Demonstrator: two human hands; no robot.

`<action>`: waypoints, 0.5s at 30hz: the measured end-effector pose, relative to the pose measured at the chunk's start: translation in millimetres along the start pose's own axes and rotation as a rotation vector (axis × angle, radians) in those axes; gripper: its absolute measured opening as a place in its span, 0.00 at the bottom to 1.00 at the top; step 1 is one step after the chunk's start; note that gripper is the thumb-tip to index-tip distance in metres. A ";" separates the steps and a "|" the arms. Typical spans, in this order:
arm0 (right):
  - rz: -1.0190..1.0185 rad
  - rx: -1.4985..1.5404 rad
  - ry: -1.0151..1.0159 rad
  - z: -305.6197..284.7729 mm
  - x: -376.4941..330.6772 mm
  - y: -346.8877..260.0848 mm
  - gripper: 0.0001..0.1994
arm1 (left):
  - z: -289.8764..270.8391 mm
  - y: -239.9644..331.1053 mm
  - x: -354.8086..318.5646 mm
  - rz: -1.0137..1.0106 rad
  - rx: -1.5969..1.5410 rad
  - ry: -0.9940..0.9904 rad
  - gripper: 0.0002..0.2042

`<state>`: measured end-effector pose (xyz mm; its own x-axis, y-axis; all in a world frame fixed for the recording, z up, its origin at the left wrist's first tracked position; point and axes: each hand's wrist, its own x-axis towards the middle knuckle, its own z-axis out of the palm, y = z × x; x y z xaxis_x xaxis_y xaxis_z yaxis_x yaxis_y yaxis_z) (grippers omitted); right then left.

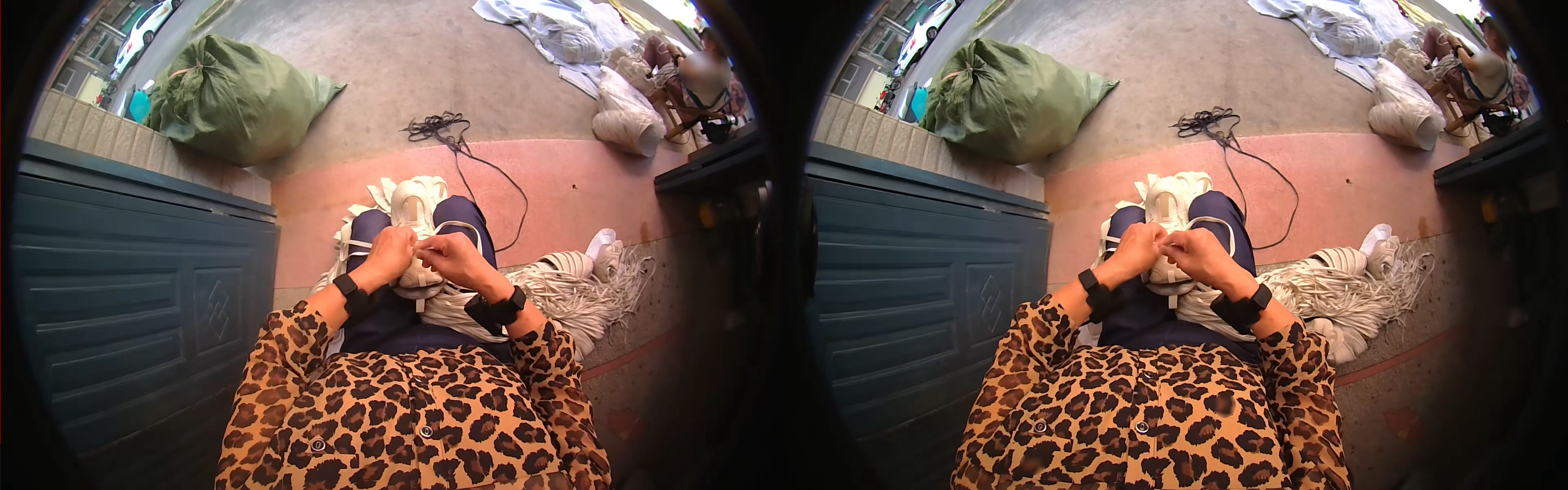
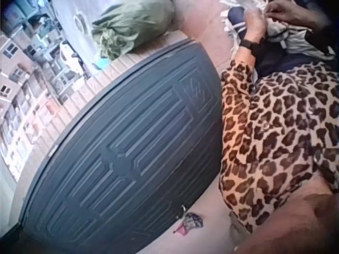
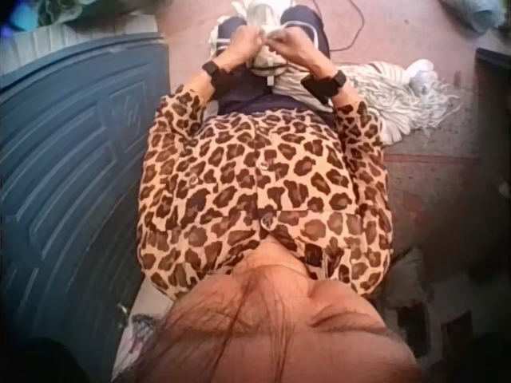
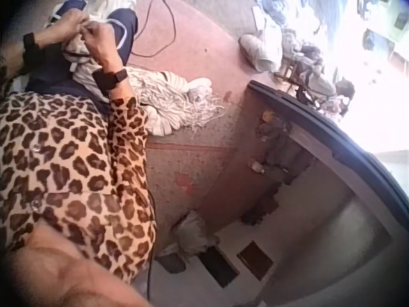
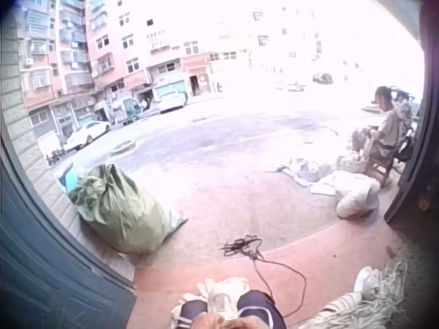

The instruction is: The person is threading laces through the eyelets of a white shoe during the manufacturing process.

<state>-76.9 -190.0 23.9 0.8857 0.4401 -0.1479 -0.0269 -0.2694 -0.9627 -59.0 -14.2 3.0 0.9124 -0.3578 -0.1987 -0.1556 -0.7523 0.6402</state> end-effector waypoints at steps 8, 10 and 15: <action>-0.232 -0.046 0.251 3.7 47.8 -24.5 0.07 | -10.9 10.1 -5.5 -0.145 -0.289 -0.148 0.10; -0.508 -0.296 0.536 0.4 49.1 -34.3 0.10 | -7.5 9.6 -8.4 -0.026 -0.249 -0.052 0.10; -0.360 -0.377 0.307 -8.6 5.4 -19.9 0.06 | 9.0 7.5 -9.8 -0.032 -0.144 0.126 0.08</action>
<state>-67.7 -189.7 44.2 0.9034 0.3080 0.2982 0.4157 -0.4590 -0.7852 -72.5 -21.3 3.0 0.9575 -0.2563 -0.1320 -0.0783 -0.6720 0.7364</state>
